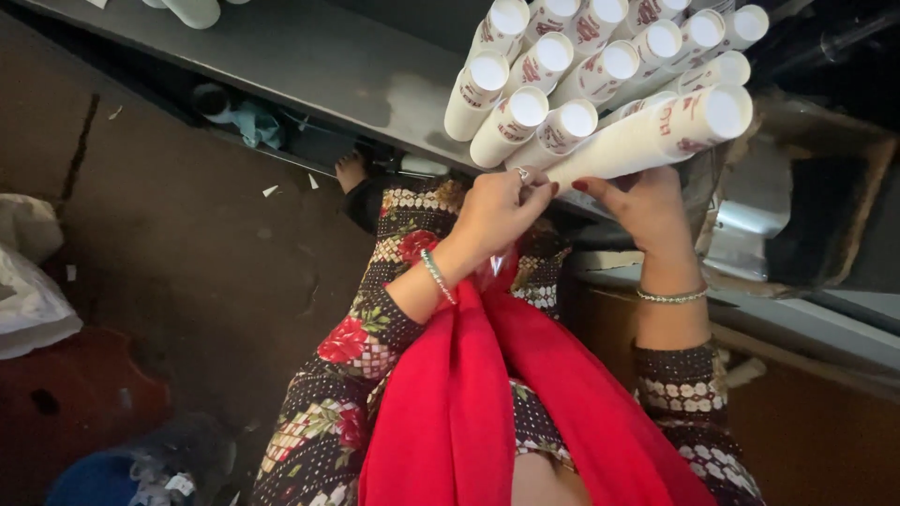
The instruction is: The person picks up paper cups from a production line workstation and places them into plastic sleeves by hand.
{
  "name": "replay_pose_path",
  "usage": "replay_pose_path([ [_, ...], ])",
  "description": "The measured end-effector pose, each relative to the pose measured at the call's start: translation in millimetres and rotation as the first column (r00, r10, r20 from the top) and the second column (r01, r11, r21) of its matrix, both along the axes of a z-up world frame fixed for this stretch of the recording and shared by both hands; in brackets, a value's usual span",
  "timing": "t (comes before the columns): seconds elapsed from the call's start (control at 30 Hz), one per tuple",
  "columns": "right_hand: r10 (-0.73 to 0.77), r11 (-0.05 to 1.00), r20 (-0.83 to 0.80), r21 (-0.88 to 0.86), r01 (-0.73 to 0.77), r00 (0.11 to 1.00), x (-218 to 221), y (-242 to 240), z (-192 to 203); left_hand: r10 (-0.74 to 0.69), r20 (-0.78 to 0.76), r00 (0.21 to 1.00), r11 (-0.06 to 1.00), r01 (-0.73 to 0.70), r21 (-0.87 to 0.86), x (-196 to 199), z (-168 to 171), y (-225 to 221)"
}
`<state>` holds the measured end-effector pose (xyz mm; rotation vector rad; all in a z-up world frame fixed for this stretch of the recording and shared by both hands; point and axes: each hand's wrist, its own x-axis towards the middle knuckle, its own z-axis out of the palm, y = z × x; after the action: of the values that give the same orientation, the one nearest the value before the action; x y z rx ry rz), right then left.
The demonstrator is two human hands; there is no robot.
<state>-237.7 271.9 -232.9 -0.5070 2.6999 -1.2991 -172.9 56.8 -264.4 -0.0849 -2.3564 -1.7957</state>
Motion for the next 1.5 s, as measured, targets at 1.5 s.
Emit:
replay_pose_path([
  [1.5, 0.238, 0.961, 0.024, -0.148, -0.232, 0.971, 87, -52, 36, 0.152, 0.078, 0.985, 0.979, -0.161, 0.127, 20, -51, -100],
])
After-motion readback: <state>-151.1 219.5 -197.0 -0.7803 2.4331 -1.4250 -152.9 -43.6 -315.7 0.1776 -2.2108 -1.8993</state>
